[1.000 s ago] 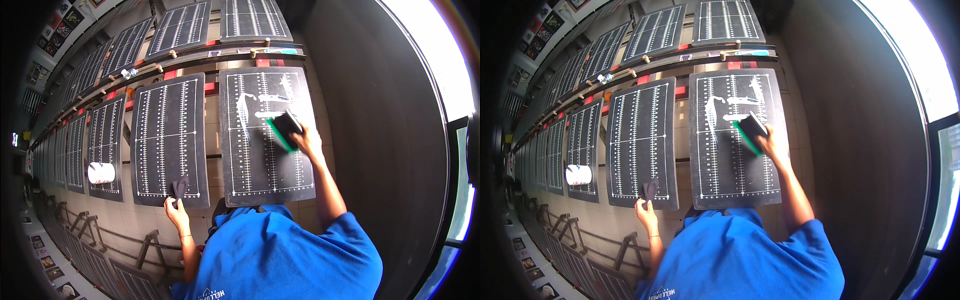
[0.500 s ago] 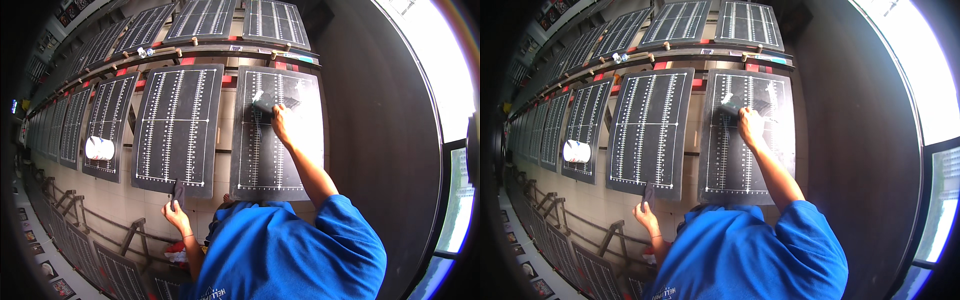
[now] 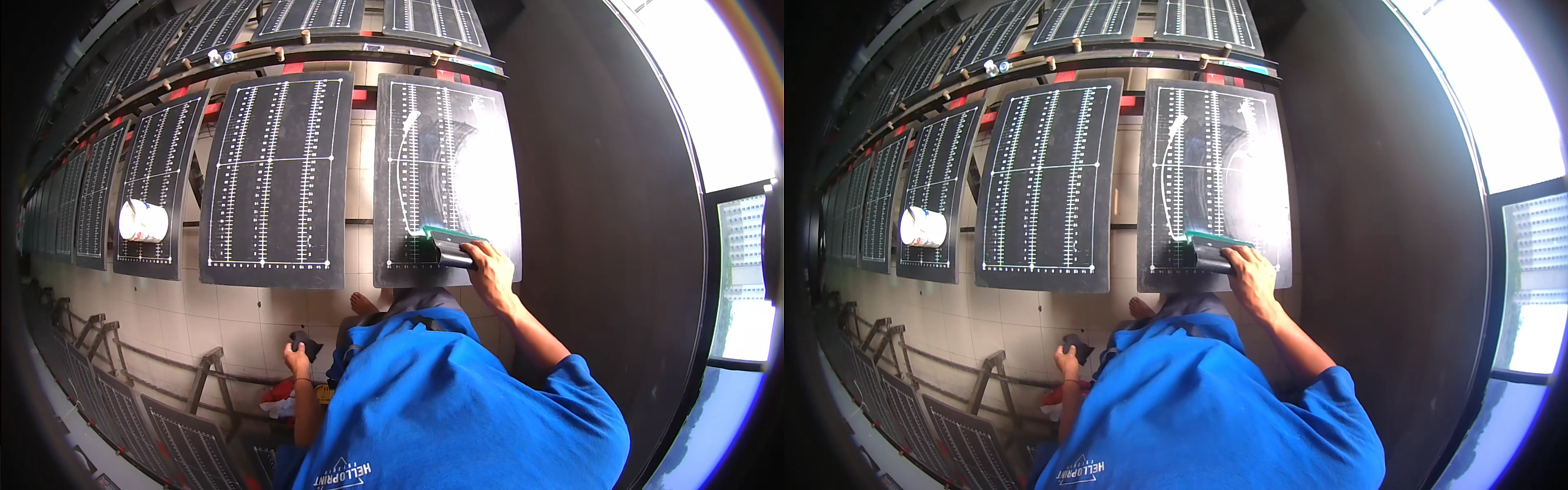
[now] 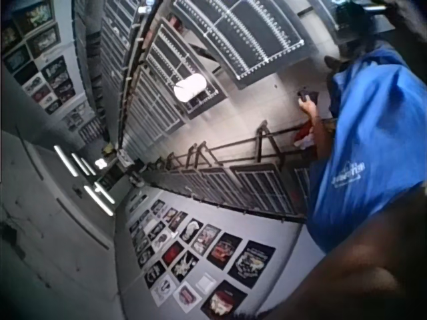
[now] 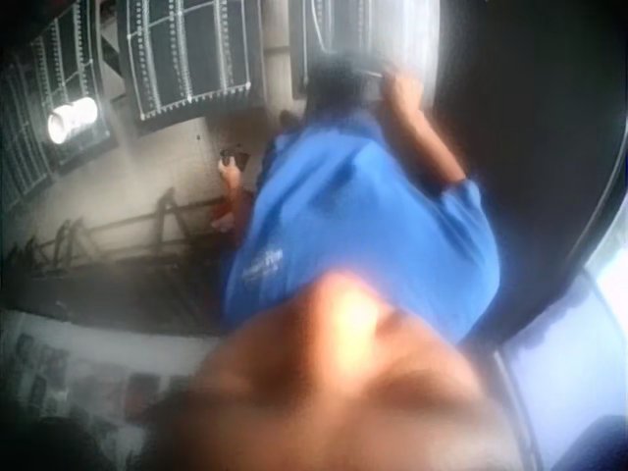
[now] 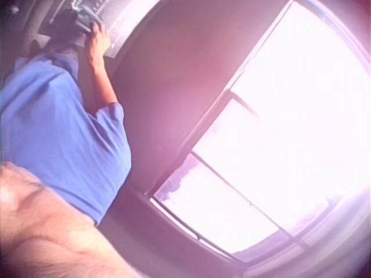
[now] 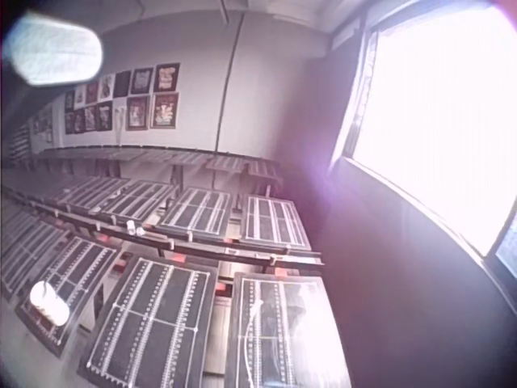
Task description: The person scoops white ink from a bucket using a spatula and applies it to a screen printing mesh. They then use a squeegee to spread the ink evenly across the screen. The person repeats this process on multiple screens arranged on a rack.
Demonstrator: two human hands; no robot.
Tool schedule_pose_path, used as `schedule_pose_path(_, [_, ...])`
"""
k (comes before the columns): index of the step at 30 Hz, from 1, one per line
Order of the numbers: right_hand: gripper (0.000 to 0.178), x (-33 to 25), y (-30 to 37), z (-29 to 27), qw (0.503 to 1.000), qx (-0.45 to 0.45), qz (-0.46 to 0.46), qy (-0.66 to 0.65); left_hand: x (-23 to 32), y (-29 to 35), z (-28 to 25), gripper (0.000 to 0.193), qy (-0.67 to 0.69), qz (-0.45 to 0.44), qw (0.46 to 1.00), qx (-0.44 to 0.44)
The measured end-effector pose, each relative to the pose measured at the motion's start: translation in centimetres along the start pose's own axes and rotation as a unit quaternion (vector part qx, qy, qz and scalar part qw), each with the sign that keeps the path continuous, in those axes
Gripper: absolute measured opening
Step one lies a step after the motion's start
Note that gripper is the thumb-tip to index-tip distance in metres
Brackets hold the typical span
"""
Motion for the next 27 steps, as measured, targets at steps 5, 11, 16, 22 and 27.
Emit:
schedule_pose_path(5, [0.045,-2.0,2.6,2.5,0.995,-0.033,-0.082,0.042,-5.1,1.1,3.1,0.027,-0.073,-0.053,0.992,-0.093])
schedule_pose_path(11, [0.039,-1.5,-5.6,6.2,0.996,-0.002,-0.086,0.036,-2.8,3.4,3.7,0.033,0.069,-0.119,0.978,-0.158])
schedule_pose_path(16, [0.030,1.3,-18.1,6.9,0.985,0.103,-0.136,0.006,-3.4,2.8,3.5,0.039,0.077,-0.104,0.982,-0.138])
schedule_pose_path(22, [0.019,4.9,-30.4,7.9,0.991,0.061,-0.110,0.042,1.0,7.6,2.7,0.040,0.059,-0.099,0.983,-0.140])
schedule_pose_path(27, [0.016,7.8,-36.0,7.9,0.990,0.088,-0.068,0.092,2.1,10.5,2.9,0.042,-0.067,-0.091,0.977,-0.181])
Point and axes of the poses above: each hand's wrist, its own y-axis away from the middle knuckle, its own z-axis out of the palm, x = y × z, the point moved 4 cm from there along -y, towards the middle knuckle, and after that the axes turned 3 degrees about y, right-handed, at the moved point
